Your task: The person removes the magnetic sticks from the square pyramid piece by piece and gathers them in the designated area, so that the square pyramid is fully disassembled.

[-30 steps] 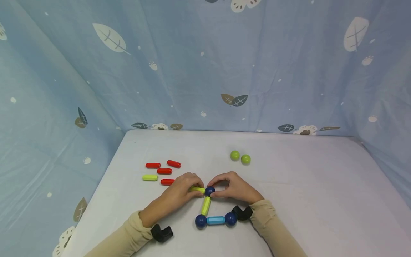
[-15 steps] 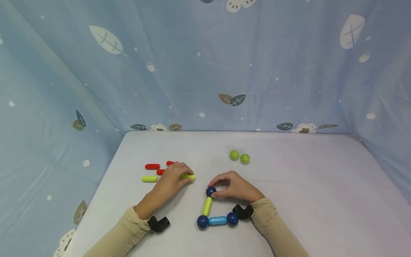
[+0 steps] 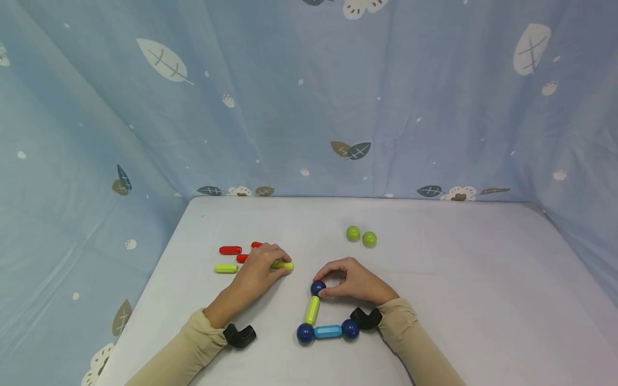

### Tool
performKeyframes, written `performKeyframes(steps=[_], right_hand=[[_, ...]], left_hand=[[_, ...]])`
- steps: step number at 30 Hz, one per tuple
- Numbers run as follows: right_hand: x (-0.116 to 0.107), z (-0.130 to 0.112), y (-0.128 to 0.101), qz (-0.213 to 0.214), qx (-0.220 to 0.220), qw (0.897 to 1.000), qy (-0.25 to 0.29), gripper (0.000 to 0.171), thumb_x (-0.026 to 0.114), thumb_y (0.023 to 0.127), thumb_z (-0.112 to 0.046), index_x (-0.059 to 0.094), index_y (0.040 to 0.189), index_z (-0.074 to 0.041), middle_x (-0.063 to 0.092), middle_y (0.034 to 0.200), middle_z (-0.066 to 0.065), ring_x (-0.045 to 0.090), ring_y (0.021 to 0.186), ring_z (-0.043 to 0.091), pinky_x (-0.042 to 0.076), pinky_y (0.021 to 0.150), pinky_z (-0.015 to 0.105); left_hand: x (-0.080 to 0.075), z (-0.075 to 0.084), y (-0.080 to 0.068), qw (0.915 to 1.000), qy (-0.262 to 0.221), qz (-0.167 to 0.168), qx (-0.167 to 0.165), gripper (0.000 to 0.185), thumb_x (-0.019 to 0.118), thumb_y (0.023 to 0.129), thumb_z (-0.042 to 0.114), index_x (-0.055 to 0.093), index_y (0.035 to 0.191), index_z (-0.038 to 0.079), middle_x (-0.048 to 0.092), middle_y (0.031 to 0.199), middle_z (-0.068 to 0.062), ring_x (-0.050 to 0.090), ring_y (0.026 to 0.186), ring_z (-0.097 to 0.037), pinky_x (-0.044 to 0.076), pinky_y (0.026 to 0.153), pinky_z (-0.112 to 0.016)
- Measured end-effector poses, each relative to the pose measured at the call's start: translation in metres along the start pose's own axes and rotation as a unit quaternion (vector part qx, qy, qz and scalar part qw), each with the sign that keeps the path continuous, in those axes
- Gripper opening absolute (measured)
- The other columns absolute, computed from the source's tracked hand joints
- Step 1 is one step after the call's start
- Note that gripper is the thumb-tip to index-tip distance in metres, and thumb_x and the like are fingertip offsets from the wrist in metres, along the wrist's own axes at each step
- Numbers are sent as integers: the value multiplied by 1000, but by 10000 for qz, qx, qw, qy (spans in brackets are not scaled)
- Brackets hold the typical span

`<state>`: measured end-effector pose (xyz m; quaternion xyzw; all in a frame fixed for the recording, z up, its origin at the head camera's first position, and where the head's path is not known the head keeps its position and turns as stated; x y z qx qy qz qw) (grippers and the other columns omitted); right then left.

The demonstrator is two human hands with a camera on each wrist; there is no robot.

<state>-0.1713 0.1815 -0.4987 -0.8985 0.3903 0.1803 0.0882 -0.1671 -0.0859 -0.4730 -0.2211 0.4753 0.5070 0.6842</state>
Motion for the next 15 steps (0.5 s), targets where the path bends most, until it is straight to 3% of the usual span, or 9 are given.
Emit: performKeyframes(steps=[10, 15], right_hand=[[0, 1, 1, 8, -61, 10000, -23, 28, 84, 88, -18, 77, 114, -14, 76, 115, 7, 60, 79, 4, 51, 57, 20], [0, 2, 1, -6, -65, 10000, -68, 28, 83, 88, -19, 76, 115, -15, 76, 115, 6, 63, 86, 10, 53, 60, 21]], left_hand=[[-5, 4, -2, 9999, 102, 23, -34, 27, 88, 83, 25, 78, 107, 18, 75, 107, 4, 63, 107, -19, 50, 95, -41], [-8, 17, -4, 9998, -30, 102, 137, 26, 87, 85, 29, 77, 106, 17, 75, 100, 4, 64, 100, -17, 52, 92, -38]])
Point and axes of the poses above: each hand's wrist, its own y-axis towards the middle knuckle, its own x-axis out of the palm, z = x × y, the point moved 1 cm from there along y, towards the middle knuckle
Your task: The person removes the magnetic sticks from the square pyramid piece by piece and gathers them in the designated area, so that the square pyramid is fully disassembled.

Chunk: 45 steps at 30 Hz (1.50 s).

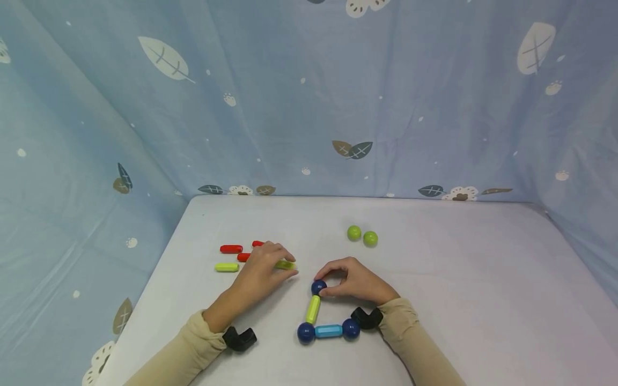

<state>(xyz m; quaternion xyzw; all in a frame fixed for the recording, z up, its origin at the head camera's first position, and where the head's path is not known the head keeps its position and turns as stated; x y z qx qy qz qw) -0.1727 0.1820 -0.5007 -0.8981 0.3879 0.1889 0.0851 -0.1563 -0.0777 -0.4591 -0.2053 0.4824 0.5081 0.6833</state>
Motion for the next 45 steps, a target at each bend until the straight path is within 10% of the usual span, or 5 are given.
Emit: performKeyframes(steps=[13, 45], right_hand=[[0, -1, -1, 22, 76, 10000, -30, 28, 83, 88, -17, 76, 115, -15, 76, 114, 5, 62, 89, 11, 53, 62, 22], [0, -1, -1, 4, 38, 10000, -46, 32, 86, 85, -20, 76, 116, -15, 76, 117, 7, 64, 92, 5, 57, 62, 24]], left_hand=[[20, 27, -14, 9695, -1831, -1575, -407, 26, 80, 89, 44, 73, 86, 19, 67, 68, 14, 57, 66, 2, 47, 62, -18], [29, 30, -19, 9401, -2577, -1994, -998, 25, 83, 88, 38, 73, 74, 19, 67, 53, 5, 62, 44, -9, 38, 45, -18]])
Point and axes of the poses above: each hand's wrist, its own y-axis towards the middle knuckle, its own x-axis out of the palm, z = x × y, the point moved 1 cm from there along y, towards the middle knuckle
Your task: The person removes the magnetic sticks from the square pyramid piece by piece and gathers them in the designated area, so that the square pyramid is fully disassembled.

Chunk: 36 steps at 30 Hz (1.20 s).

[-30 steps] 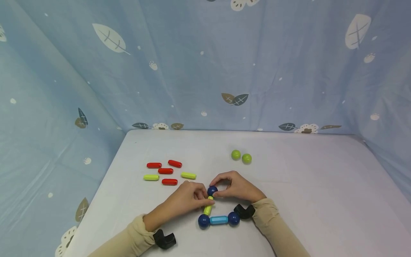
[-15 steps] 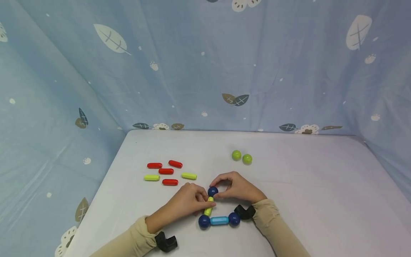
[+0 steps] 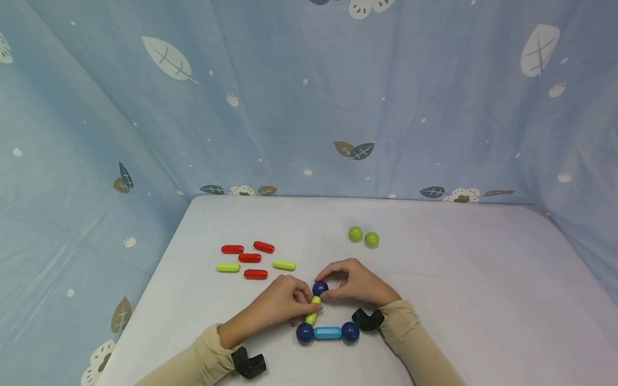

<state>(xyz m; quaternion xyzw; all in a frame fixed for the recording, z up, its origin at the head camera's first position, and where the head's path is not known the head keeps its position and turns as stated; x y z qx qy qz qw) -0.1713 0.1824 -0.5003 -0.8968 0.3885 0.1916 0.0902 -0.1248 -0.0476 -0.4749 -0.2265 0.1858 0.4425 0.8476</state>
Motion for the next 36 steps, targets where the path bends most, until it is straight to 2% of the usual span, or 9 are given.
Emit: performKeyframes(steps=[7, 15, 18, 24, 30, 36], right_hand=[[1, 2, 0, 44, 82, 10000, 7, 31, 85, 85, -19, 76, 115, -15, 76, 115, 6, 63, 88, 6, 56, 62, 23], [1, 2, 0, 93, 34, 9999, 72, 30, 85, 86, -18, 76, 114, -13, 76, 112, 8, 62, 80, 5, 54, 59, 22], [1, 2, 0, 142, 43, 9999, 52, 29, 84, 87, -18, 76, 114, -13, 76, 113, 9, 62, 83, 6, 54, 59, 23], [-3, 4, -2, 521, 126, 9986, -18, 28, 84, 86, -16, 75, 113, -14, 73, 117, 9, 61, 97, 5, 55, 61, 23], [-6, -1, -4, 518, 109, 9983, 241, 28, 83, 88, -16, 74, 114, -13, 72, 118, 10, 65, 99, 7, 60, 67, 28], [-25, -6, -14, 1044, -62, 9936, 428, 29, 81, 88, -9, 71, 115, -9, 69, 114, 5, 68, 104, 6, 64, 68, 37]], left_hand=[[-3, -2, 2, 9995, -266, -182, 62, 21, 82, 88, 32, 74, 76, 17, 69, 56, 2, 67, 50, -10, 40, 50, -17], [-4, -5, 3, 9993, -302, -216, 92, 19, 82, 89, 32, 75, 79, 17, 71, 58, 3, 68, 55, -10, 42, 55, -17], [-3, -7, 4, 9993, -289, -207, 99, 19, 82, 89, 31, 75, 78, 17, 71, 58, 3, 68, 54, -10, 42, 55, -17], [-4, -7, 3, 9990, -355, -246, 149, 18, 83, 87, 27, 74, 76, 16, 71, 58, 3, 67, 53, -8, 41, 54, -17], [-5, -7, 3, 9988, -369, -290, 153, 18, 83, 87, 29, 74, 77, 17, 71, 58, 4, 67, 53, -7, 42, 55, -17], [-5, -8, 3, 9990, -328, -299, 92, 20, 83, 87, 31, 73, 76, 18, 69, 57, 7, 65, 54, -6, 41, 55, -17]])
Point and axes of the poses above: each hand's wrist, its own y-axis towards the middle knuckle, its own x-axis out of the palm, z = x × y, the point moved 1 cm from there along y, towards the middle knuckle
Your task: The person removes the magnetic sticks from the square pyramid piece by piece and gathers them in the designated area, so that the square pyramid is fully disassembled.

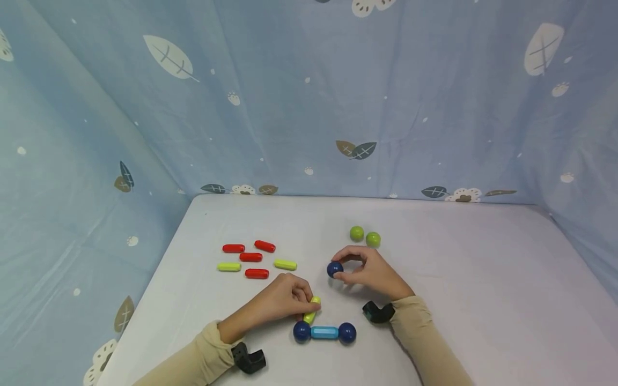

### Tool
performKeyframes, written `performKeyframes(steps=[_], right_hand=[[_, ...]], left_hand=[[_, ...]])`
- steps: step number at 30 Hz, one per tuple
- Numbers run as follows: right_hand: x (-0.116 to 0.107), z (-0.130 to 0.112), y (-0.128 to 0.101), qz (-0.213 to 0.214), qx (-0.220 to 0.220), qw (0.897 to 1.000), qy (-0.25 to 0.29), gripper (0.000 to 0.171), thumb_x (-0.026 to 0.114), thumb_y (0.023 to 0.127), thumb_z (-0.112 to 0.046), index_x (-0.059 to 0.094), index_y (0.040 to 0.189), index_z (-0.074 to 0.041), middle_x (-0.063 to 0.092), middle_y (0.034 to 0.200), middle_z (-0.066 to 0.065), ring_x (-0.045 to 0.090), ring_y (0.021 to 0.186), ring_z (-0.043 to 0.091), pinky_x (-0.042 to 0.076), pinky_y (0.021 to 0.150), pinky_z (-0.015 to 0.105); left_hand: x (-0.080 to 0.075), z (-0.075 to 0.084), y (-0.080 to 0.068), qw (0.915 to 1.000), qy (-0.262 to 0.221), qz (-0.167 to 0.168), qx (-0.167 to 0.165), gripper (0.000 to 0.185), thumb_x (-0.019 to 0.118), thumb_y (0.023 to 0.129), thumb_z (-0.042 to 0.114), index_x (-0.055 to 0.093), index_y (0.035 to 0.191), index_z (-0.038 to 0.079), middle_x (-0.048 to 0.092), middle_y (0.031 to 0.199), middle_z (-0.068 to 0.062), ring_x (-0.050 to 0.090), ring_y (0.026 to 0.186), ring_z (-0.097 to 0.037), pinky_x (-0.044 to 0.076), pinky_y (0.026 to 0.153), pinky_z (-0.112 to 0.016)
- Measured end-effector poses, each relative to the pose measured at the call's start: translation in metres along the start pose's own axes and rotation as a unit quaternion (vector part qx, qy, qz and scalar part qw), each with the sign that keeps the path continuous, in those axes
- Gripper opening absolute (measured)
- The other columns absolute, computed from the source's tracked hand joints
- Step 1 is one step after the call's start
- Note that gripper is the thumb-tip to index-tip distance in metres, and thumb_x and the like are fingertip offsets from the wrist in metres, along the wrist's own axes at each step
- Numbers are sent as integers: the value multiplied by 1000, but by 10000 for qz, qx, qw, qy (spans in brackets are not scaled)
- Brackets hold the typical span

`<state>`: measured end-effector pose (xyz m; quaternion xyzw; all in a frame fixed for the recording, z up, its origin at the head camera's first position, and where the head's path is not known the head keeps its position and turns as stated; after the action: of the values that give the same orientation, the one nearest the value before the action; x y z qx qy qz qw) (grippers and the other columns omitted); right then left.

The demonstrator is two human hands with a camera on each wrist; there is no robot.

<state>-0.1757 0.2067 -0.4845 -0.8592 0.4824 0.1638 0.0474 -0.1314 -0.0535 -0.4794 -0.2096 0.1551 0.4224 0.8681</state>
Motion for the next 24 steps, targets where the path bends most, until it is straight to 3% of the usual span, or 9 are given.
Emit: performKeyframes(steps=[3, 8, 16, 21, 24], right_hand=[[-20, 1, -5, 360, -134, 9993, -12, 32, 79, 88, -4, 69, 118, -4, 69, 115, -1, 69, 106, 5, 64, 68, 38], [-54, 8, -17, 993, 130, 9950, -4, 36, 76, 92, -5, 67, 126, 3, 69, 118, -12, 73, 98, 13, 64, 70, 37], [-88, 26, -36, 1654, 629, 9827, -538, 40, 75, 96, -19, 66, 131, -2, 68, 118, -18, 75, 91, 16, 62, 75, 31], [-94, 37, -42, 1962, 868, 9729, -861, 44, 75, 96, -25, 65, 134, -3, 64, 120, -21, 68, 101, -4, 61, 77, 25], [-95, 42, -43, 2056, 1017, 9680, -1022, 47, 76, 95, -28, 65, 134, -3, 64, 125, -14, 59, 107, -14, 61, 77, 23]], left_hand=[[0, 1, 0, 10000, -10, 9, -44, 19, 83, 87, 31, 73, 76, 18, 69, 57, 5, 65, 54, -6, 40, 56, -17], [0, 0, -1, 10000, -26, 25, -65, 19, 83, 87, 30, 73, 77, 18, 69, 57, 3, 65, 54, -7, 39, 57, -18], [0, 1, -1, 10000, -28, 35, -58, 18, 83, 87, 30, 73, 77, 18, 69, 58, 4, 65, 54, -7, 40, 57, -18], [0, 0, -1, 10000, -34, 33, -72, 19, 83, 87, 31, 73, 77, 19, 70, 58, 4, 66, 55, -7, 40, 58, -18], [0, 0, -1, 10000, -35, 27, -82, 19, 83, 87, 31, 73, 77, 19, 70, 58, 4, 66, 55, -7, 41, 58, -18]])
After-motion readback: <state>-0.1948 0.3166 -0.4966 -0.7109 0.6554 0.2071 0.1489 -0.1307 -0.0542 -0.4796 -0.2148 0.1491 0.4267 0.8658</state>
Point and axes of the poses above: each hand's wrist, its own y-axis towards the middle knuckle, its own x-axis out of the palm, z = x × y, the point moved 1 cm from there along y, towards the middle knuckle
